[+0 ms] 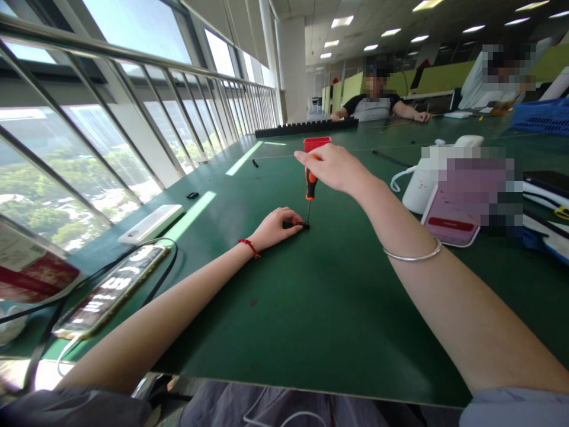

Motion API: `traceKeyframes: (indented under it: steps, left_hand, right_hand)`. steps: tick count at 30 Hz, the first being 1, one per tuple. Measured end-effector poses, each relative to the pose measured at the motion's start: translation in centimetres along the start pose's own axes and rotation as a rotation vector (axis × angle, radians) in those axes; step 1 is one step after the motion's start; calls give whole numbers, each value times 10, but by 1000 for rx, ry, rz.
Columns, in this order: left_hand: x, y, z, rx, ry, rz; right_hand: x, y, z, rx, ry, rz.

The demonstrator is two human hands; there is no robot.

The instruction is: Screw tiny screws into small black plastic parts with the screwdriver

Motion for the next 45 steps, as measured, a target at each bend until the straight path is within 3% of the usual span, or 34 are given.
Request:
traceKeyframes:
  steps: [6,11,19,25,30,40,45]
  left_hand:
    - [0,0,1,5,13,5]
    - [0,0,0,12,4,-2]
    - [0,1,-1,25,17,3]
    - [1,1,0,46,13,-37]
    - [2,2,0,53,20,-41]
    - [1,3,-4,-58,22,-11]
    - [1,4,-8,-168,-2,11]
  right_hand:
    - [2,6,3,35,7,-64]
    - [7,4,6,119,-39,17]
    - [8,7,11,160,-16,-50]
    - [7,3,8,127,18,12]
    - [6,6,9,139,19,-19]
    - [7,3,8,145,8,33]
    - [8,4,11,154,23,-3]
Point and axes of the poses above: each hand's wrist, its own x-axis away from the middle knuckle, its own y-axis out of the back of the hand, z = x × y, the point moved 6 cm from there along -x, towards the middle knuckle, and after that the axes turned 13 degrees about -y, right-handed, at the moved point
